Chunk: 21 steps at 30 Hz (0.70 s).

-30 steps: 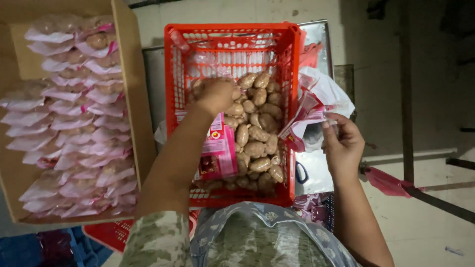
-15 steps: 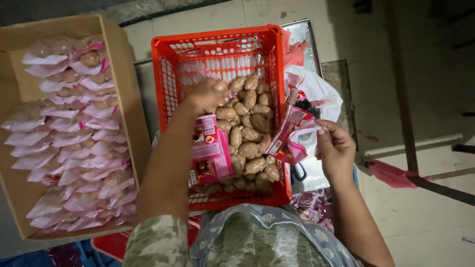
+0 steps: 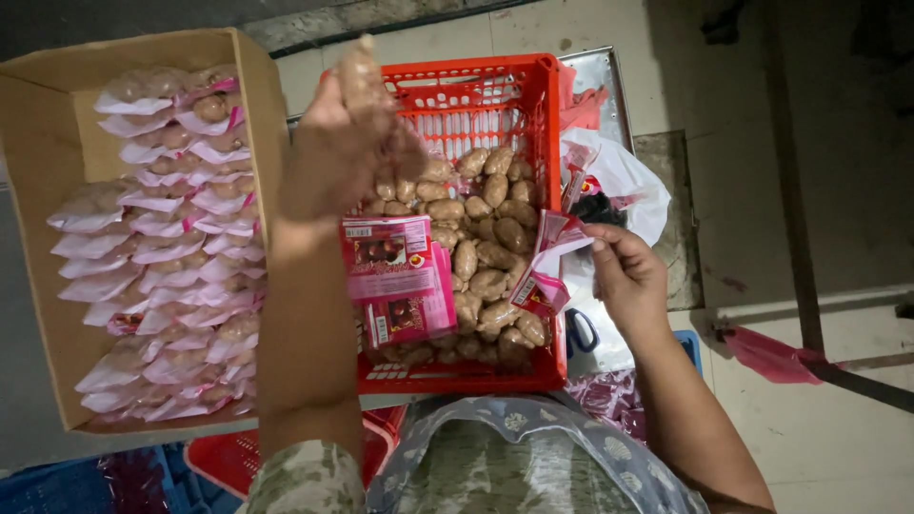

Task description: The person picks up pieces of ginger from a red crate and places them into individual plastic bags, then places the filled bags into a cardboard box.

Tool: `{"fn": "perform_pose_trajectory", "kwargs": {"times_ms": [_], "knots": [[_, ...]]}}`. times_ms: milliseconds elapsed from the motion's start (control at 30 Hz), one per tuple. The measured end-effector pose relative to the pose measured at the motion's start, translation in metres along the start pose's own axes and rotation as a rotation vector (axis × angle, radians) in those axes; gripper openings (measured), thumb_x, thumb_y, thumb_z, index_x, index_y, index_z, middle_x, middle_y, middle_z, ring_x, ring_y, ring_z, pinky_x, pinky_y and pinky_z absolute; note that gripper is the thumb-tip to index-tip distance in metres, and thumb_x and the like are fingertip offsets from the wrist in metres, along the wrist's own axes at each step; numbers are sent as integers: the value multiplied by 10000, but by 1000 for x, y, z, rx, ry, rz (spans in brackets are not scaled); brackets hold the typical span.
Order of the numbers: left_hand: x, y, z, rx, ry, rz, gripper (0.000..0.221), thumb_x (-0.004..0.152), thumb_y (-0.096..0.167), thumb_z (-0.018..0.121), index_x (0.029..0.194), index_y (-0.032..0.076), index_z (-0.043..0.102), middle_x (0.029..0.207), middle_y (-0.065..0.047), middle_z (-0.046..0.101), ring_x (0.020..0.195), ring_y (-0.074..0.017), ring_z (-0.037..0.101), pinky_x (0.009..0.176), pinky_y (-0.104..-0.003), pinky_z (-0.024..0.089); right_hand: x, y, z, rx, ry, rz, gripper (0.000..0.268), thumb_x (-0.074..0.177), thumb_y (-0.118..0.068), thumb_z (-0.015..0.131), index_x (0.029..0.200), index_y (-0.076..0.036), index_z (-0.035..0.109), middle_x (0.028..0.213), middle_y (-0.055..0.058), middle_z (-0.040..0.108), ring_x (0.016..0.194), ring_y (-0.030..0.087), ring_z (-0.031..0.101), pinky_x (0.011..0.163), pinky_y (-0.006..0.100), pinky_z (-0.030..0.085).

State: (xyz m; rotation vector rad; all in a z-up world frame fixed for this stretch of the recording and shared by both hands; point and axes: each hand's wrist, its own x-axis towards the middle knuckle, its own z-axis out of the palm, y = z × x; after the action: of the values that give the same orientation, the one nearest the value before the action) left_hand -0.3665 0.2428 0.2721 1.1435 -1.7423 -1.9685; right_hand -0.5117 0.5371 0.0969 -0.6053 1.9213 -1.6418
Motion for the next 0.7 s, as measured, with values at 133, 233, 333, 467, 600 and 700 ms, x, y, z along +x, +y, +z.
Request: {"fn": "perform_pose_trajectory", "kwargs": {"times_ms": [133, 233, 333, 467, 600, 700], "knots": [[10, -24, -4, 207, -44, 65, 751, 857, -108, 492, 1572, 57, 335, 1011, -77, 584, 825, -163, 618, 611, -276, 579, 6, -11, 4, -43, -23, -53, 198, 1070, -122, 572, 1213, -68, 697, 756, 12, 623, 458, 63, 453, 433, 214, 400], [22, -74, -15, 114, -131, 219, 715, 861, -145, 559, 1525, 40, 369, 1121, -133, 585, 898, -180, 602, 642, -269, 527, 16, -15, 14, -65, 31, -106, 192, 1039, -40, 597, 1183, -33, 723, 755, 67, 670, 454, 90, 515, 437, 216, 446], [19, -98, -19, 97, -119, 361, 683, 808, -155, 654, 1435, 25, 449, 1104, -124, 598, 971, -217, 628, 755, -310, 545, 29, -22, 20, -126, 79, -197, 193, 1003, 21, 641, 1147, -23, 763, 736, 126, 701, 567, 135, 617, 545, 275, 508], [-1, -97, 5, -79, -162, 399, 476, 808, -194, 671, 1196, 31, 511, 973, -59, 538, 893, -166, 560, 723, -251, 496, 44, -11, 28, -298, 104, -360, 159, 980, -30, 730, 1118, -69, 798, 930, 125, 774, 887, 283, 754, 779, 364, 571], [-24, -107, 27, -252, -186, 363, 482, 784, -79, 828, 1169, 36, 561, 956, -55, 626, 852, -147, 612, 686, -288, 551, 55, -20, 34, -395, 99, -506, 78, 977, -53, 774, 1046, -27, 797, 920, 143, 771, 858, 347, 744, 770, 402, 578], [-4, -147, 31, -322, -378, 299, 361, 872, 12, 749, 1193, -12, 584, 904, -208, 711, 781, -273, 723, 624, -358, 588, 61, -26, 37, -482, 65, -592, 146, 975, -49, 756, 1118, -27, 781, 973, 170, 765, 922, 383, 732, 797, 434, 582]]}}
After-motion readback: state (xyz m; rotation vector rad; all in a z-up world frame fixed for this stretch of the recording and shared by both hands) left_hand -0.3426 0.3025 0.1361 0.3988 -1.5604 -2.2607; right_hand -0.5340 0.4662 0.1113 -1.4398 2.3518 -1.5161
